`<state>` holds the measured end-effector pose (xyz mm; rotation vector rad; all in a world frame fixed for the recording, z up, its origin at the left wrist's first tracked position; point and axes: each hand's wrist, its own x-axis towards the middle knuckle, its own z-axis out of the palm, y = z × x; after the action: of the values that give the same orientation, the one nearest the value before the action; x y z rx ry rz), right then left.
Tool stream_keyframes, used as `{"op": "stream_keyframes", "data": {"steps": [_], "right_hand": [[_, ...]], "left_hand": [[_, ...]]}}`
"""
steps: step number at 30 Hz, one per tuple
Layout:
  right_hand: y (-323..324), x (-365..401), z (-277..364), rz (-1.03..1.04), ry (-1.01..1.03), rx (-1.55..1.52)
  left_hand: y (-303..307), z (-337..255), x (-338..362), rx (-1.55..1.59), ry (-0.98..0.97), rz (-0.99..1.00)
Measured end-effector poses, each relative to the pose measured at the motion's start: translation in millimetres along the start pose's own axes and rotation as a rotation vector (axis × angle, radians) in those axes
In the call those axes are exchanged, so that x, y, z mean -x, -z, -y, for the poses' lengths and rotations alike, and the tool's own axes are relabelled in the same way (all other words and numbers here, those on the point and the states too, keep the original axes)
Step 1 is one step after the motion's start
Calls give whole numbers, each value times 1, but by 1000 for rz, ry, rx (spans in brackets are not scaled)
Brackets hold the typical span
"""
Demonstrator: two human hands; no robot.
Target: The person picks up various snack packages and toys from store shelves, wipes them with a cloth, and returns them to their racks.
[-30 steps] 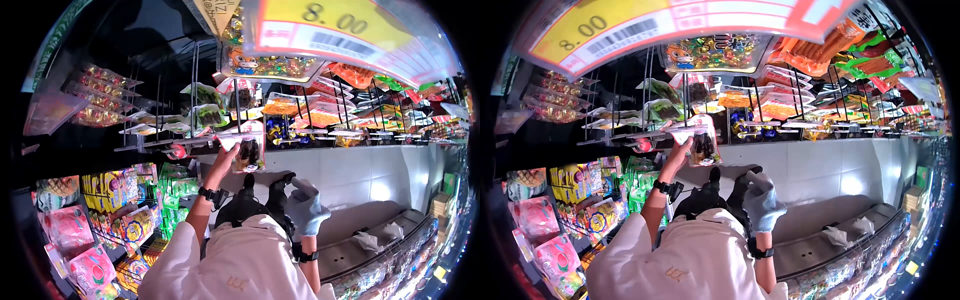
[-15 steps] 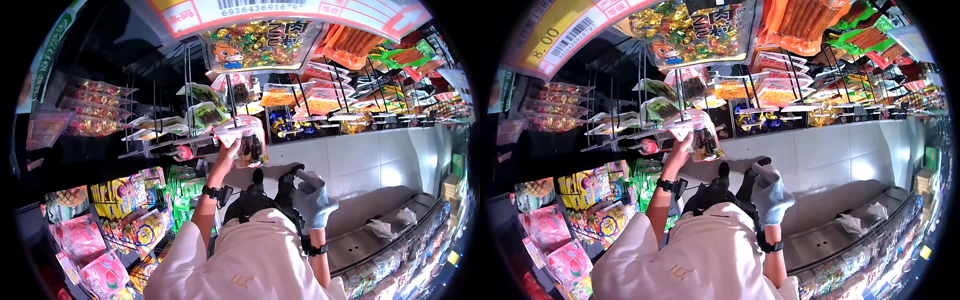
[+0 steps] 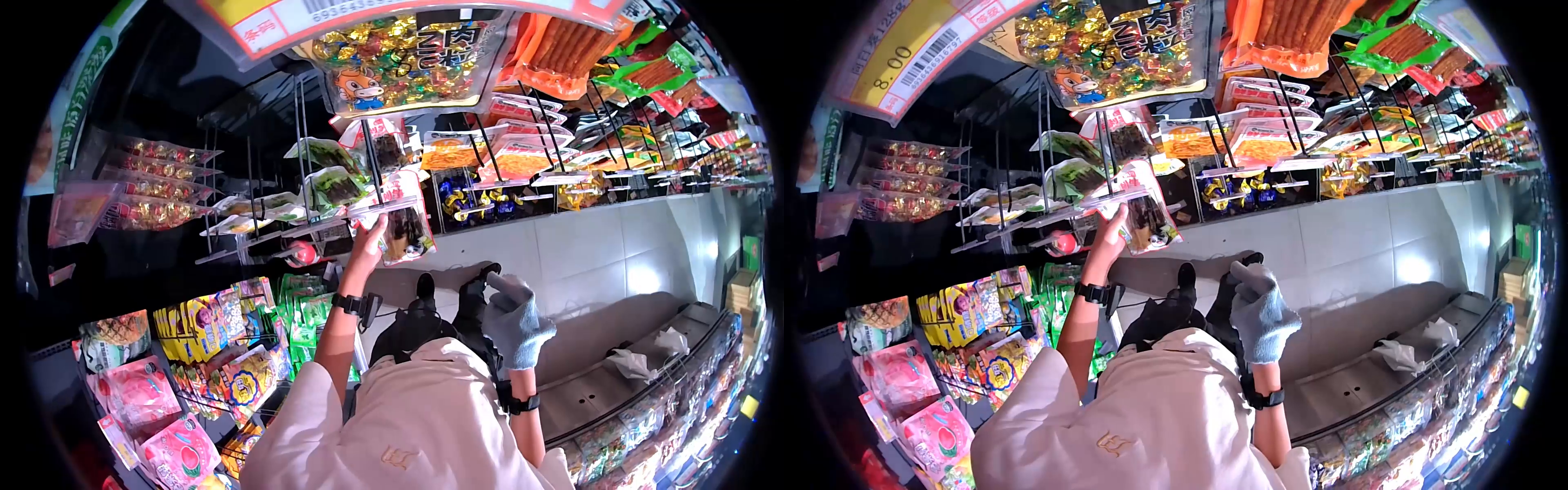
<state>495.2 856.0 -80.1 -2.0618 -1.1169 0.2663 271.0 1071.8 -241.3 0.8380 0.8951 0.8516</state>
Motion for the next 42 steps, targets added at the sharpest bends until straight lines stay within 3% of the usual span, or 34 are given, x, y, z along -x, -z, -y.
{"op": "stream_keyframes", "data": {"steps": [2,3,4,6,8,10,11,14,15,18,20,22,23,26,27,30,34,36,42], "right_hand": [[7,-3,12,-7,-19,36],[10,-3,16,-9,-31,73],[11,-4,17,-15,-38,70],[15,-3,15,5,-96,16],[13,2,2,3,-119,-17],[14,1,1,-3,-58,8],[15,1,-1,-10,-66,5],[20,4,-6,-13,-103,-70],[23,4,-6,16,-126,-32],[23,5,-13,6,-151,-36],[21,8,-20,-37,-153,-75],[21,10,-27,-31,-145,-68],[20,12,-31,-41,-152,-66],[22,15,-34,-94,-201,31],[26,13,-28,-98,-202,46],[30,15,-36,-117,-197,50],[35,21,-45,-65,-222,83],[39,18,-42,-108,-211,20],[51,18,-49,-131,-228,-3]], "left_hand": [[6,3,-7,-355,-290,88],[-6,-13,-7,-61,-133,45],[2,-11,-8,-67,-131,52],[17,-9,-9,-1165,-688,90],[13,-6,-6,-1081,-621,74],[13,3,-14,-451,-265,-36],[18,4,-15,-785,-383,27],[11,13,-9,-590,-542,-36],[-7,-7,-8,-328,-272,-93],[-21,-6,10,-482,-340,-200],[-26,-8,6,-418,-346,-204],[-39,-19,-7,33,-141,-296],[-48,-22,-10,67,-174,-400],[-37,-24,-33,44,-293,-251],[-33,-22,-44,49,-295,-289],[-17,-22,-64,30,-139,-334],[17,-9,-106,-46,-257,-130],[62,0,-129,-282,-158,-174],[-1,-41,-91,-519,-58,-270]]}}
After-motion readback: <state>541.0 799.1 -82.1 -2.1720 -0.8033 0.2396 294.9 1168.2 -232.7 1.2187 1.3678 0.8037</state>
